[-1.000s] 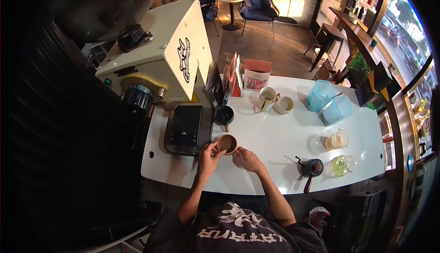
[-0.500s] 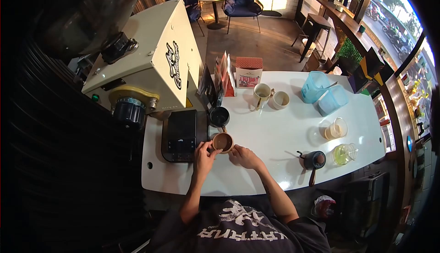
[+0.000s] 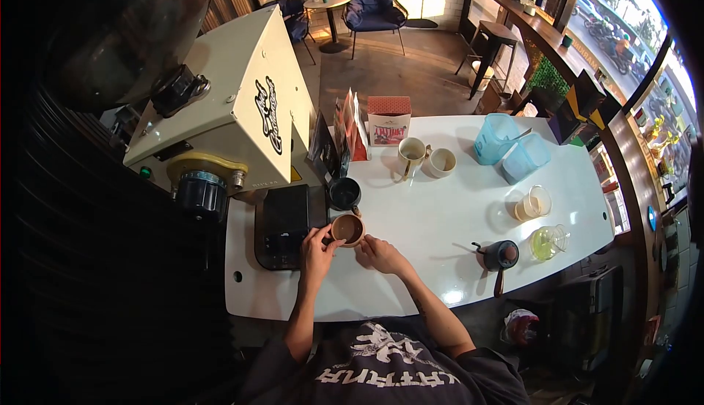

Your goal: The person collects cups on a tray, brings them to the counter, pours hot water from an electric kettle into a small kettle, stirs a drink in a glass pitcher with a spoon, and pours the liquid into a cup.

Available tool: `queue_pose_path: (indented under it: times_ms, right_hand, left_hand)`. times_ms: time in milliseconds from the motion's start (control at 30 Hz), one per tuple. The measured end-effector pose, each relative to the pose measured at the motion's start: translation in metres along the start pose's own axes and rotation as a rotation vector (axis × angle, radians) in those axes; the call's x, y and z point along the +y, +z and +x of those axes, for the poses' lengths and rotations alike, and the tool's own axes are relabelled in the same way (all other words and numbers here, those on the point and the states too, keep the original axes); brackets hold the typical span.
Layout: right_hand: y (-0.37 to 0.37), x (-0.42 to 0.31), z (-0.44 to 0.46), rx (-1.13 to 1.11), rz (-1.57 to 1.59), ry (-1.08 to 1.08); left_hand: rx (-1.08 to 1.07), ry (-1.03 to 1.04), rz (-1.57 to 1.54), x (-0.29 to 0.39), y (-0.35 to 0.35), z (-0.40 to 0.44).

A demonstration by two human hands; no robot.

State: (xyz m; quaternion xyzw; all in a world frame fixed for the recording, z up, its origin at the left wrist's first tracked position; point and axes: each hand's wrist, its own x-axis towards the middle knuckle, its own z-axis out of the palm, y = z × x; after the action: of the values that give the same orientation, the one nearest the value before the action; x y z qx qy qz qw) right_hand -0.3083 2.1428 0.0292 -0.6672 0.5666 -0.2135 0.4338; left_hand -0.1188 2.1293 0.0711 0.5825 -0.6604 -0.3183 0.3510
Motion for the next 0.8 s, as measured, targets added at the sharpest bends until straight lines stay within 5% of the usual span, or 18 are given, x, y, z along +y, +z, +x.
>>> queue_pose_path:
  times_ms: [433,533,600,700,800]
  right_hand:
    - [-0.005,-0.014,0.000,0.101,0.189,0.069]
    - [-0.035,-0.004,-0.010,0.172,0.121,-0.094]
    - [-0.064,0.011,-0.006,0.344,0.088,-0.074]
    - [-0.113,0.032,0.003,0.688,0.010,-0.040]
    - [-0.156,0.063,0.035,0.898,-0.133,-0.001]
  left_hand:
    - [0.177,0.161,-0.007,0.004,-0.001,0.011]
    - [0.156,0.277,-0.117,0.011,0.006,0.016]
    - [0.108,0.318,-0.145,0.021,0.013,0.021]
    - [-0.202,0.074,-0.570,0.038,0.033,0.035]
    - [-0.402,0.051,-0.541,0.057,0.069,0.057]
